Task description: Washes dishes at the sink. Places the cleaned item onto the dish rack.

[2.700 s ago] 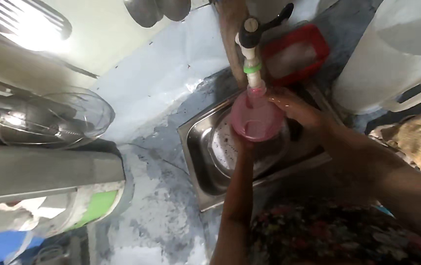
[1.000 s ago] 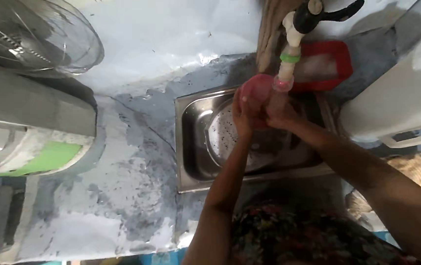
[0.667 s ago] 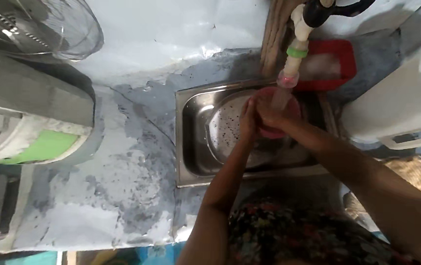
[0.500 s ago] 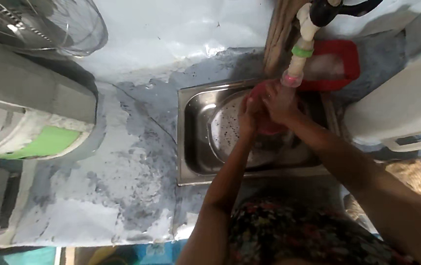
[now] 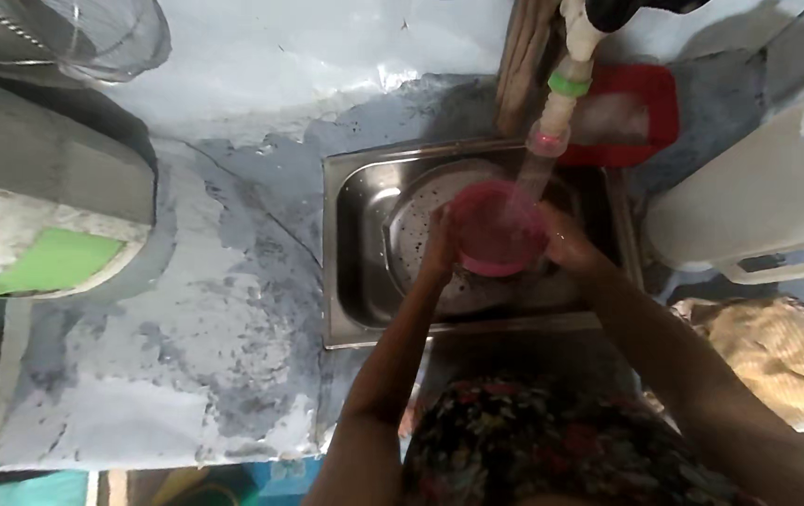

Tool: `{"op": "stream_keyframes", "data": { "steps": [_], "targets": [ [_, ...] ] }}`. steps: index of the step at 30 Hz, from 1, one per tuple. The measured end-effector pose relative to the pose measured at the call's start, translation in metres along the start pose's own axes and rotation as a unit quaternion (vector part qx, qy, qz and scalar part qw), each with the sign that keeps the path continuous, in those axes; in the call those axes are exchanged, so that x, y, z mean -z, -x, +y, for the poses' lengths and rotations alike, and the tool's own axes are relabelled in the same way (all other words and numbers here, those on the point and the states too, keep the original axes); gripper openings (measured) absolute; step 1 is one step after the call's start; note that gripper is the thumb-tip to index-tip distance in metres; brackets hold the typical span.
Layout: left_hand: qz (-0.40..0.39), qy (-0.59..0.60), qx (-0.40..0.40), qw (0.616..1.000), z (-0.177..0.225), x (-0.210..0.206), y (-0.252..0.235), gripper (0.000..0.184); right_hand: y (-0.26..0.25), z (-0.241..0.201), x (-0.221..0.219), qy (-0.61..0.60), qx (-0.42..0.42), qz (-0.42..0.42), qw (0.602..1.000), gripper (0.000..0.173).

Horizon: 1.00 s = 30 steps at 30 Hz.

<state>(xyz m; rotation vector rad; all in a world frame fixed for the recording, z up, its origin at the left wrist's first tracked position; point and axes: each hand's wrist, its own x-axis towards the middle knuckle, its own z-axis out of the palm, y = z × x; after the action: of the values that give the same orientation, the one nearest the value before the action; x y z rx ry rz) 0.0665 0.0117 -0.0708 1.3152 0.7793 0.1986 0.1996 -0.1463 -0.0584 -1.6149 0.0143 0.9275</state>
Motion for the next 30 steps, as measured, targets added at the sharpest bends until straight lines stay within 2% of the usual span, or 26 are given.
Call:
{"op": "stream_keyframes", "data": {
  "steps": [3,5,7,9,11,13,15,16,18,20,23,27,30],
  "targets": [
    [0.017,0.08,0.025,0.996,-0.016,-0.008,-0.017,0.061,0.013,-0.019,0.004,0.144,0.169,-0.014,0.975,0.053],
    [0.01,0.089,0.052,0.995,-0.015,-0.031,-0.026,0.059,0.028,-0.03,0.015,0.282,0.255,0.005,0.925,0.069],
    [-0.044,0.108,0.068,0.991,-0.009,-0.057,-0.036,0.055,0.05,-0.033,0.018,0.404,0.294,0.056,0.864,0.082],
    [-0.098,0.207,0.085,0.97,0.004,-0.084,-0.051,0.055,0.063,-0.023,0.02,0.482,0.343,0.117,0.797,0.08],
    [-0.129,0.305,0.069,0.941,0.026,-0.108,-0.055,0.047,0.065,-0.004,0.029,0.517,0.406,0.176,0.732,0.075],
    [-0.143,0.324,0.058,0.933,0.047,-0.12,-0.048,0.04,0.064,0.007,0.041,0.537,0.393,0.2,0.719,0.07],
    [-0.153,0.287,0.066,0.943,0.062,-0.123,-0.036,0.027,0.055,0.015,0.049,0.565,0.379,0.229,0.696,0.061],
    [-0.14,0.272,0.084,0.948,0.064,-0.12,-0.031,0.024,0.052,0.018,0.052,0.568,0.376,0.229,0.695,0.058],
    [-0.072,0.252,0.119,0.958,0.058,-0.108,-0.027,0.018,0.047,0.024,0.052,0.541,0.394,0.189,0.719,0.056],
    [-0.022,0.299,0.124,0.946,0.044,-0.09,-0.029,0.025,0.031,0.037,0.048,0.477,0.464,0.135,0.734,0.053],
    [0.039,0.378,0.107,0.919,0.026,-0.065,-0.024,0.035,0.007,0.042,0.023,0.413,0.537,0.097,0.729,0.048],
    [0.073,0.425,0.049,0.901,-0.006,-0.038,-0.018,0.038,-0.006,-0.005,-0.017,0.415,0.426,0.045,0.803,0.052],
    [0.068,0.416,0.031,0.906,-0.018,-0.017,-0.013,0.041,-0.02,-0.039,-0.045,0.446,0.298,-0.001,0.844,0.064]
  ]
}}
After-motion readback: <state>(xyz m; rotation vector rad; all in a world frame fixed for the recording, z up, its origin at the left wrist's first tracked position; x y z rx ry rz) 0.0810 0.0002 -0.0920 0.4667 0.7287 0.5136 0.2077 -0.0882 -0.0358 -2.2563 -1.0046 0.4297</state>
